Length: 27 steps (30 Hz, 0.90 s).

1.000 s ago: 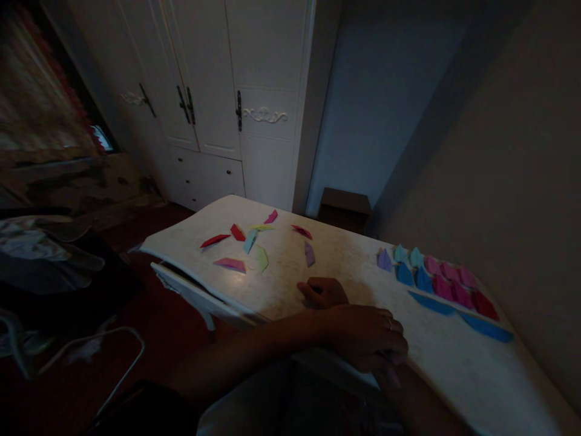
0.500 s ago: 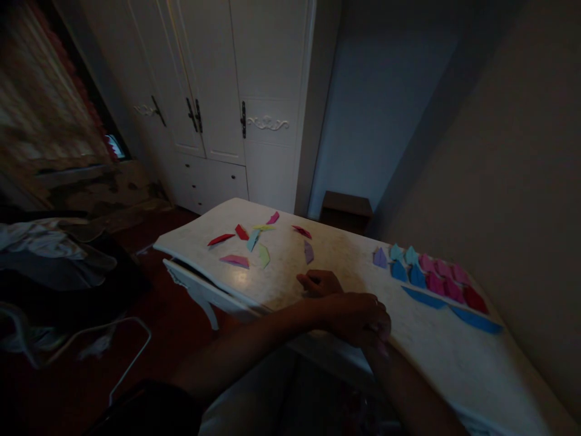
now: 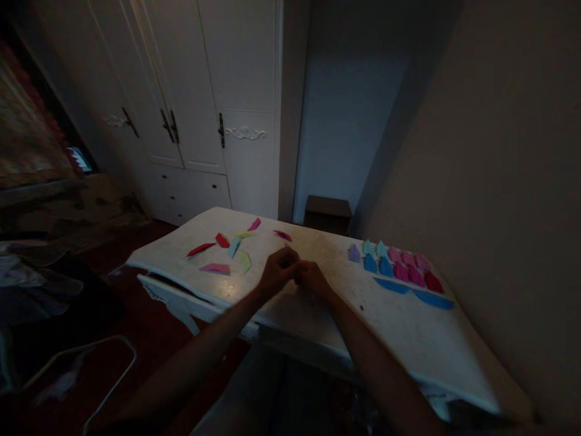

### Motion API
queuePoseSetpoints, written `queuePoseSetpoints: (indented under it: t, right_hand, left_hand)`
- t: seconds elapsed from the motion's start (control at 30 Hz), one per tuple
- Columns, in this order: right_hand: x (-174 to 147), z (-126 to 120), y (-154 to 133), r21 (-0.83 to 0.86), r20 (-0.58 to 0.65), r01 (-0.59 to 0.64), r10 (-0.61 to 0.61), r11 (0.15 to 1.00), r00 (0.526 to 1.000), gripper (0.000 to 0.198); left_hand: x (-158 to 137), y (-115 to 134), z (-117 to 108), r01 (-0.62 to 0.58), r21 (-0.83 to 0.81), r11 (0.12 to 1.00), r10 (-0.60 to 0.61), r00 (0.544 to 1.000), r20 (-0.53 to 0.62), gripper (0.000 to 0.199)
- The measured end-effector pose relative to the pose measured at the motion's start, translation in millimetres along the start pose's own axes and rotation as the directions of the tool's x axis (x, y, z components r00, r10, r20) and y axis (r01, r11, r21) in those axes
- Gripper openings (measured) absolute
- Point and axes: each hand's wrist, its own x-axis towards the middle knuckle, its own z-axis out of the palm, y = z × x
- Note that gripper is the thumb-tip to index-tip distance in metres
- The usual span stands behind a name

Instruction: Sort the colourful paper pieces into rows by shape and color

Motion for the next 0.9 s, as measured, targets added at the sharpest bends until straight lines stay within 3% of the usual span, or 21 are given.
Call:
queuePoseSetpoints:
  t: [0.07,0.2,0.3,0.37,0.47,0.63,0.8,0.9]
  right_hand:
    - [1.4,-0.1,-2.8,0.058,-0.013,-0.03,0.031,0.998,0.999,0.052]
    - [-1.1,2.0,-6.0,0.09,-0.027,-0.039,0.042,0.995,0.999,0.05]
    - [-3.6,4.6,-2.6,-0.093,-0.018,0.075,-0.077,0.993,0.997,0.048]
    - [-5.0,6.3,1.0,-0.238,0.029,0.174,-0.172,0.956,0.985,0.048]
    - [-7.2,8.2,4.3,-0.37,0.092,0.276,-0.26,0.887,0.961,0.048]
    - [-11.4,8.5,1.1,-0.449,0.121,0.327,-0.306,0.831,0.944,0.046]
    - [-14.8,7.9,-1.4,-0.478,0.144,0.332,-0.301,0.813,0.943,0.046]
    - [-16.5,8.1,0.4,-0.487,0.158,0.33,-0.29,0.809,0.944,0.045]
  left_hand:
    - [1.4,-7.2,-27.0,0.065,0.033,0.997,-0.064,0.998,-0.03,0.036]
    - [-1.7,-20.4,-85.9,0.171,0.258,0.951,-0.145,0.983,-0.117,0.034]
    - [-10.3,-24.2,-134.4,0.183,0.443,0.877,-0.103,0.975,-0.198,0.03]
    - [-16.7,-23.4,-166.1,0.231,0.512,0.827,-0.086,0.952,-0.292,0.028]
    - [-23.6,-19.0,-204.3,0.271,0.662,0.699,-0.067,0.946,-0.317,0.027]
    - [-25.5,-14.4,-234.0,0.251,0.849,0.466,-0.113,0.968,-0.224,0.029]
    - [-21.7,-17.0,-252.3,0.1,0.907,0.409,-0.126,0.991,-0.052,0.031]
    - [-19.9,-17.2,-269.4,0.14,0.918,0.37,-0.124,0.987,-0.1,0.03]
